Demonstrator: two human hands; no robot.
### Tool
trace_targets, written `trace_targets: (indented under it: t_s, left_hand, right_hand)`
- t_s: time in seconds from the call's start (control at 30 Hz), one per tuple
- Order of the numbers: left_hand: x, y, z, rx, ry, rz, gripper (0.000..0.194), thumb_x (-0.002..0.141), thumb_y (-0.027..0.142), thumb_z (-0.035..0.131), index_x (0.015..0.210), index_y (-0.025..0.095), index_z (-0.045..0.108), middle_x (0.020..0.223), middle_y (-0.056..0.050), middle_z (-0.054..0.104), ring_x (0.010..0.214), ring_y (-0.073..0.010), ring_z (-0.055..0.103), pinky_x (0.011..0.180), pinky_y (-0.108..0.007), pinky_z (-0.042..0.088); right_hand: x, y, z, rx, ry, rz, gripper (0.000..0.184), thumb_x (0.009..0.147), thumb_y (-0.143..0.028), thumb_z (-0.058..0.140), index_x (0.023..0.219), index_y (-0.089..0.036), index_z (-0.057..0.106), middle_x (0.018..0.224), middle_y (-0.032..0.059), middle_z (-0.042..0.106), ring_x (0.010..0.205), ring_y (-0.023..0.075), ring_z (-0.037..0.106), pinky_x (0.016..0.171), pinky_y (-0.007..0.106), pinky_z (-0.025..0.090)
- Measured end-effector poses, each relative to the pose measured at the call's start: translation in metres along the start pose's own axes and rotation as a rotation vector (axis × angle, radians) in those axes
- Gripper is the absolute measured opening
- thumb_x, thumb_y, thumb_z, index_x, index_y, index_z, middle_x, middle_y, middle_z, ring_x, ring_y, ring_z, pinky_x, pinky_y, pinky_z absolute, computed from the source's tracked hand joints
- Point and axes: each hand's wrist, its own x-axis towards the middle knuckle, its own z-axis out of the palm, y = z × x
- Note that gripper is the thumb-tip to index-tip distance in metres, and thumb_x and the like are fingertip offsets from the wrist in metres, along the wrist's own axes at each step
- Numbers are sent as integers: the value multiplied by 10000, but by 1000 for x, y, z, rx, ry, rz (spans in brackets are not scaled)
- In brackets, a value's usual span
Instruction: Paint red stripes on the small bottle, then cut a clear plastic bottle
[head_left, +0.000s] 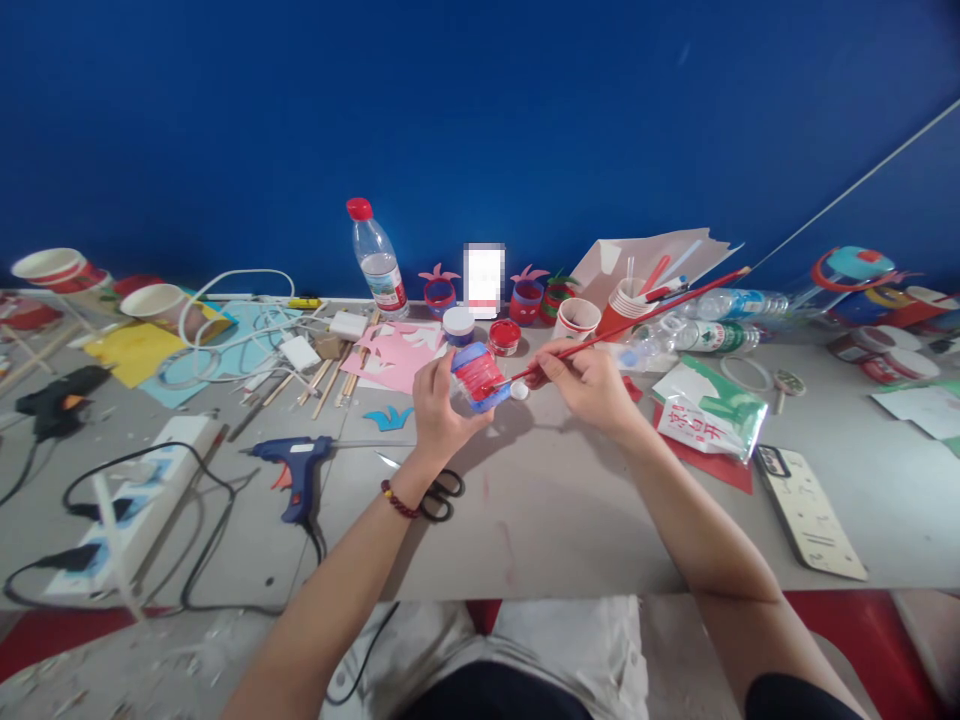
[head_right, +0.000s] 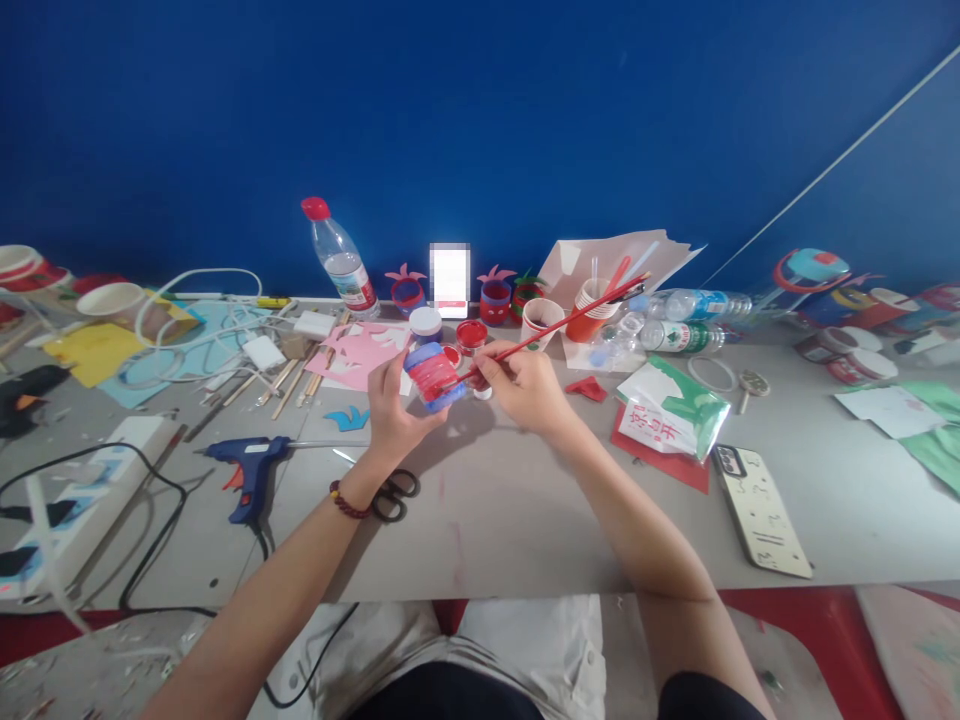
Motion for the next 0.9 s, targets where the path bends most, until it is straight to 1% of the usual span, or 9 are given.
trace_targets:
  t_s: [0.1, 0.2, 0.33, 0.43, 0.53, 0.6, 0.67, 0.8, 0.9]
  left_hand:
    - [0, 0, 0, -7, -1, -9, 945, 638, 451, 829, 1438, 159, 420, 1230, -170, 578, 1142, -316, 560, 1016, -476, 475]
    - [1, 0, -1, -11, -7, -7, 940, 641, 429, 826, 1440, 155, 412, 1223, -167, 577, 1143, -317, 561, 1024, -485, 471]
    - [2, 2, -3, -13, 4, 3, 930, 650, 389, 820, 1447, 160, 398, 1224, -161, 567, 1144, -312, 555, 1024, -486, 471]
    - [3, 3, -3, -6, 30, 12, 923, 649, 366, 825, 1448, 168, 407, 1200, -152, 560, 1138, -309, 546, 1006, -476, 478]
    - [3, 4, -2, 26, 33, 23, 932, 644, 365, 831, 1453, 175, 408, 1169, -144, 556, 1102, -301, 548, 981, -465, 489]
    - [3, 4, -1, 44, 25, 38, 941, 635, 360, 834, 1453, 173, 407, 1167, -146, 555, 1086, -298, 549, 970, -460, 493]
    - [3, 4, -1, 53, 13, 52, 944, 624, 346, 834, 1449, 168, 410, 1176, -153, 556, 1084, -301, 550, 967, -461, 491]
    - [1, 3, -1, 67, -22, 51, 944, 617, 350, 832, 1445, 178, 413, 1183, -155, 559, 1081, -306, 556, 974, -471, 484]
    - [1, 3, -1, 65, -30, 29, 947, 607, 347, 837, 1442, 185, 421, 1183, -149, 560, 1094, -311, 555, 979, -475, 485]
  right_hand:
    - [2, 3, -5, 13, 9, 22, 403, 869, -576, 641, 766, -187, 674, 755, 77, 741, 686, 205, 718, 694, 360, 615]
    - [5, 7, -9, 55, 24, 39, 429, 846, -615, 655, 789, -190, 667, 742, 70, 738, 681, 206, 725, 701, 363, 622]
    - [9, 13, -14, 48, 83, 10, 460, 821, -650, 667, 764, -194, 663, 734, 60, 722, 667, 194, 714, 686, 358, 629]
    - [11, 16, -16, 72, 121, 1, 463, 813, -652, 678, 784, -190, 661, 751, 59, 715, 679, 190, 712, 705, 367, 636]
    - [9, 19, -13, 155, 58, 26, 446, 827, -631, 679, 814, -186, 662, 788, 68, 724, 722, 200, 724, 731, 378, 643]
    - [7, 19, -7, 196, -2, 43, 428, 839, -611, 680, 827, -183, 665, 782, 67, 727, 730, 201, 731, 732, 373, 645]
    - [4, 18, 0, 218, -35, 55, 429, 837, -610, 682, 836, -181, 668, 768, 64, 729, 726, 200, 736, 726, 364, 646]
    - [2, 12, 9, 210, -40, 69, 472, 808, -658, 676, 800, -186, 662, 785, 71, 744, 734, 212, 747, 733, 376, 653]
    - [2, 8, 10, 164, -20, 51, 478, 801, -670, 671, 770, -193, 656, 795, 74, 749, 721, 215, 747, 728, 382, 656]
